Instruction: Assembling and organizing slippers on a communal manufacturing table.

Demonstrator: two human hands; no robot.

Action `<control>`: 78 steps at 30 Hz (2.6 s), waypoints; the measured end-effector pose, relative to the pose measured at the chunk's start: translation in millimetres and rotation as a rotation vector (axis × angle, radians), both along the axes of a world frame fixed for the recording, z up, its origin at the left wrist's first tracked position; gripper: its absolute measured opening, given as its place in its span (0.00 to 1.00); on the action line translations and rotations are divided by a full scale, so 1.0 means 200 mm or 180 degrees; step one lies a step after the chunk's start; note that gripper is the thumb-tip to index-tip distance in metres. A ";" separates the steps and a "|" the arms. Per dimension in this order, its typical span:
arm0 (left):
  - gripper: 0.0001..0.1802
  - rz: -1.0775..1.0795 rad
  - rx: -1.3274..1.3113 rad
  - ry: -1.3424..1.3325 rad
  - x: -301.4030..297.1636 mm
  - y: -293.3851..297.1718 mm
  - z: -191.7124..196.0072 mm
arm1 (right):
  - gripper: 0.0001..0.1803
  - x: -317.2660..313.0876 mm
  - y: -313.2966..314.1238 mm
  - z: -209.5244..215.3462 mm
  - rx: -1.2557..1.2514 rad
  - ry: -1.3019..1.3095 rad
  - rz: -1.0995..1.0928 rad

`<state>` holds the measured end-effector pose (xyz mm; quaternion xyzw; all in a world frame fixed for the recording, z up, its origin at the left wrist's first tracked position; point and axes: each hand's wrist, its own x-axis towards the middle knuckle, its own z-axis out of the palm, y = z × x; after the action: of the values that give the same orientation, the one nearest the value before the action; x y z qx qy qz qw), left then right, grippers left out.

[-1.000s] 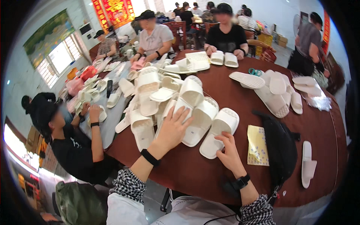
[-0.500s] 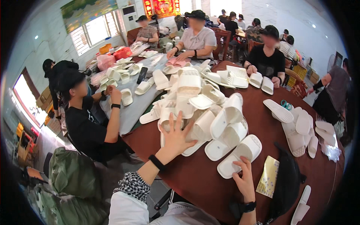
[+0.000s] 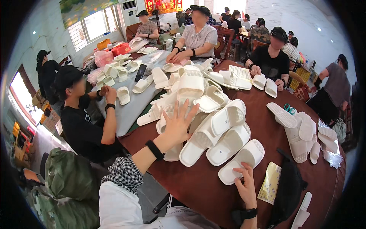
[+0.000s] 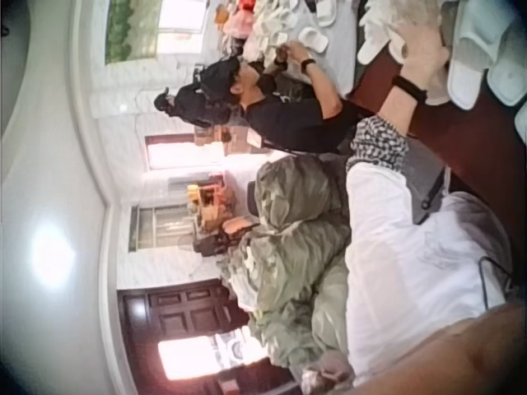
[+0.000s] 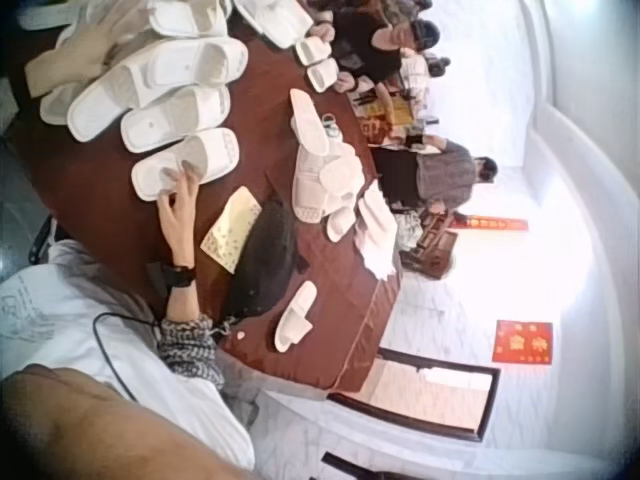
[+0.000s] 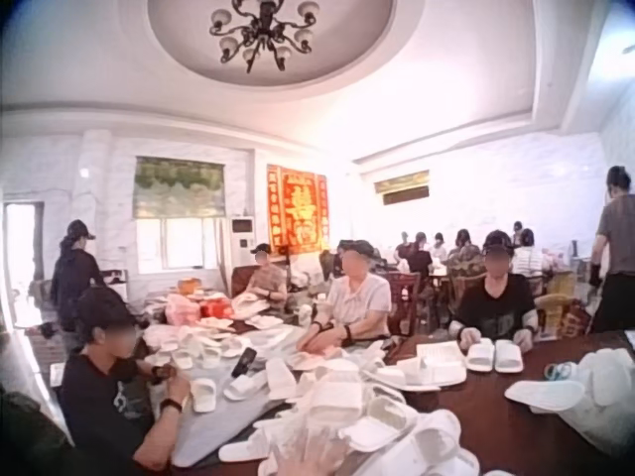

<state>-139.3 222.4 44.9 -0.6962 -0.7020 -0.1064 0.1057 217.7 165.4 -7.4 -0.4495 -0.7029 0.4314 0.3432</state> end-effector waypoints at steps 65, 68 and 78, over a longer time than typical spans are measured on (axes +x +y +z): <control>0.61 0.0110 -0.0181 -0.0235 0.10 0.15 -0.04 | 0.20 0.02 0.00 -0.01 0.0109 -0.0100 0.0064; 0.59 0.0423 -0.0010 -0.0189 0.05 0.24 -0.09 | 0.20 0.00 -0.02 0.00 0.0115 -0.0076 0.0090; 0.41 0.0847 0.0368 -0.0585 -0.24 0.51 -0.13 | 0.19 0.01 0.01 0.01 0.0102 -0.0121 0.0107</control>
<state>-187.8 324.3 19.1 -0.5771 -0.7875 -0.1949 0.0940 220.0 167.6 -4.5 -0.4402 -0.7236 0.4173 0.3296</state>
